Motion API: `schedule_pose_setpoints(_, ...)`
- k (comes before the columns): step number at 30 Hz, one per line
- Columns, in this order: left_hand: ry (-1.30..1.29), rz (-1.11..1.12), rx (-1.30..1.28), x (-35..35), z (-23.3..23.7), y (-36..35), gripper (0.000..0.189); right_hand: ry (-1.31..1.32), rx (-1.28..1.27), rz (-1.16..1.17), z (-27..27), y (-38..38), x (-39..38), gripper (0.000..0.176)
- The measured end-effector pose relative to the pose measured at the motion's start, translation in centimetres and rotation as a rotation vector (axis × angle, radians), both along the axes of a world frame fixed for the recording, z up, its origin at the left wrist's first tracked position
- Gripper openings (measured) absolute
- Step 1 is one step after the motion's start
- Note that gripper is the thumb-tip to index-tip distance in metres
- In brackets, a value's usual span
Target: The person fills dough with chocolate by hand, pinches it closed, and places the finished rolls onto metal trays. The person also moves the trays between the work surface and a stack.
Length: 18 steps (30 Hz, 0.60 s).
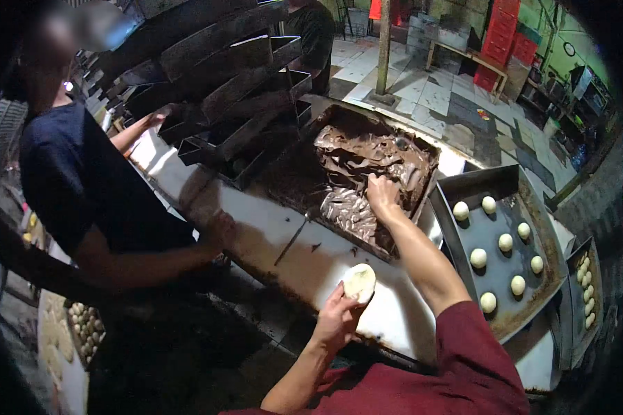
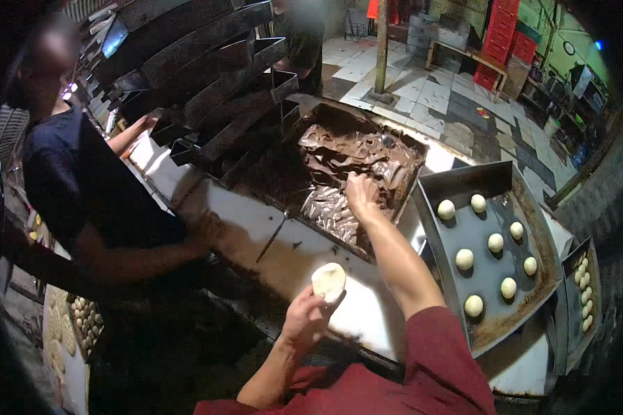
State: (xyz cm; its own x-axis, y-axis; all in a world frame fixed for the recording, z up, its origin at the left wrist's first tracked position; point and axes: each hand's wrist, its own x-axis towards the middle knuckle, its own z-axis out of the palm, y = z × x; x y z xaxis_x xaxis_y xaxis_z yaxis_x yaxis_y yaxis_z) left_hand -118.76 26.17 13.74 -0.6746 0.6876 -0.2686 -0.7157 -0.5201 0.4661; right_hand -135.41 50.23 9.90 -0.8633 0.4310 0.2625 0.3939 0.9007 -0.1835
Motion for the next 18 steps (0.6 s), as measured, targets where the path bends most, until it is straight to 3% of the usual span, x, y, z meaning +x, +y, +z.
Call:
schedule_pose_setpoints(3,0.005,0.137,-0.085,-3.4,0.5,0.2,0.036,-0.156,0.032,0.119,-1.8,0.6,-0.4,0.017)
schedule_pose_setpoints(6,0.03,0.278,-0.201,-7.1,-0.1,0.9,0.03,-0.291,-0.137,0.221,2.9,-0.8,4.0,0.017)
schedule_pose_setpoints(8,-0.132,0.322,-0.107,-9.2,-1.7,2.1,0.034,-0.126,-0.329,0.141,3.9,-1.8,7.3,0.015)
schedule_pose_setpoints(11,-0.167,0.189,0.045,-10.1,-1.4,4.3,0.036,0.148,-0.501,0.22,7.3,-5.7,13.3,0.017)
schedule_pose_setpoints(13,-0.226,0.09,0.314,-10.4,-1.8,5.2,0.037,0.296,-0.414,0.237,7.1,-8.2,16.2,0.022)
schedule_pose_setpoints(16,-0.254,0.128,0.321,-9.2,2.5,3.0,0.036,0.469,-0.216,0.328,3.8,-7.7,19.1,0.042)
schedule_pose_setpoints(17,-0.124,0.115,0.284,-8.5,3.0,1.8,0.035,0.459,-0.178,0.266,2.8,-7.2,20.1,0.043)
schedule_pose_setpoints(18,-0.04,0.005,0.469,-8.2,2.4,0.1,0.044,0.449,-0.142,0.211,1.8,-6.9,21.1,0.044)
